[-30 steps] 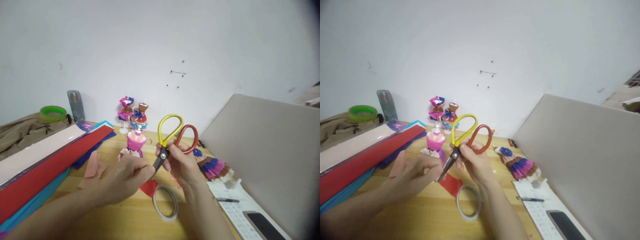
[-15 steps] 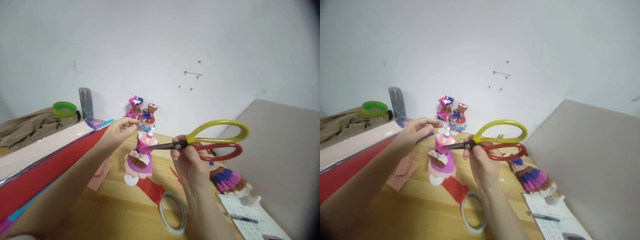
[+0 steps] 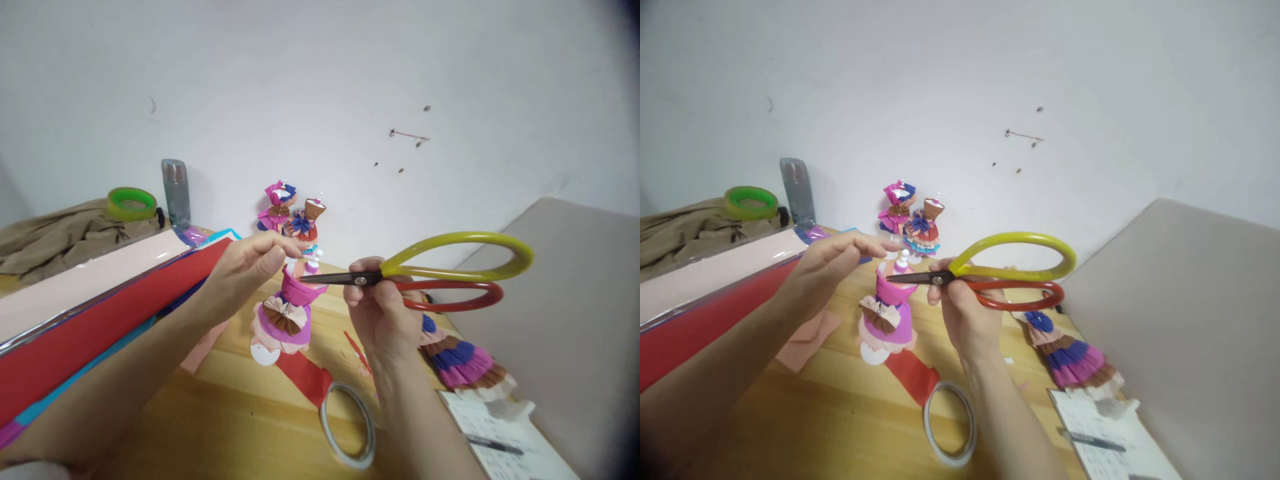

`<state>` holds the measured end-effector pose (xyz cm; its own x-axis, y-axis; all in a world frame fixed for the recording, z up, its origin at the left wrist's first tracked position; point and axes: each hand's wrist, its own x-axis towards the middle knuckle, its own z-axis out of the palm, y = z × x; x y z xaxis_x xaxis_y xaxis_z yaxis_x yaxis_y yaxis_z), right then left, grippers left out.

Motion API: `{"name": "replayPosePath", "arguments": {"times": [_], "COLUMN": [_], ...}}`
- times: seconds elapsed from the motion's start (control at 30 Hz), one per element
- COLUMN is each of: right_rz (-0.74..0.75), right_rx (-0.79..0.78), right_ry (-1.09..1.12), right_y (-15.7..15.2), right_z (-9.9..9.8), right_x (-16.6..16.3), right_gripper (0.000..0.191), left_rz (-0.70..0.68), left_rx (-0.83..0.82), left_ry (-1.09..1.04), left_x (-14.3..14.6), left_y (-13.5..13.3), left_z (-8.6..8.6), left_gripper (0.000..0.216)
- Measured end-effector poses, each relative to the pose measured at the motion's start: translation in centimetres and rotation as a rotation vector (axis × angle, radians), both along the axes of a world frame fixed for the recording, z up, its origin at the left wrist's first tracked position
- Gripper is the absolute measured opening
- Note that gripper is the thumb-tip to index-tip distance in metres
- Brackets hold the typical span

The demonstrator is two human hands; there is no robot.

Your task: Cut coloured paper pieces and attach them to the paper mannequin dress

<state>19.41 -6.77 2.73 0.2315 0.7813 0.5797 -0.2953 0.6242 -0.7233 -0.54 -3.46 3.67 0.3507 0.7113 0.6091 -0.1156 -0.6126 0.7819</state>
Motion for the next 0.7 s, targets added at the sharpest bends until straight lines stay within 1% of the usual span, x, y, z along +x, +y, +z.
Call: {"name": "replayPosePath", "arguments": {"times": [0.13, 0.27, 0.4, 0.6, 0.7], "right_rz": [-0.020, -0.015, 0.002, 0.103, 0.129], "right_rx": [-0.017, -0.030, -0.071, -0.051, -0.077], "right_ry": [0.001, -0.013, -0.031, 0.055, 0.076], "right_y": [0.17, 0.34, 0.48, 0.55, 0.51], "right_z": [-0.03, -0.13, -0.37, -0.48, -0.17], "right_x": [-0.14, -0.09, 0.00, -0.21, -0.31], "right_gripper": [0.020, 0.023, 0.028, 0.016, 0.013], "left_rz": [0.015, 0.041, 0.072, 0.107, 0.118], "left_rx": [0.079, 0.148, 0.182, 0.226, 0.251], "left_ry": [0.072, 0.120, 0.133, 0.159, 0.166], "left_x": [-0.01, 0.03, 0.08, 0.28, 0.32], "left_y": [0.18, 0.39, 0.38, 0.27, 0.19], "left_z": [-0.14, -0.43, -0.49, -0.24, -0.16], "left_gripper": [0.037, 0.037, 0.037, 0.036, 0.034]}}
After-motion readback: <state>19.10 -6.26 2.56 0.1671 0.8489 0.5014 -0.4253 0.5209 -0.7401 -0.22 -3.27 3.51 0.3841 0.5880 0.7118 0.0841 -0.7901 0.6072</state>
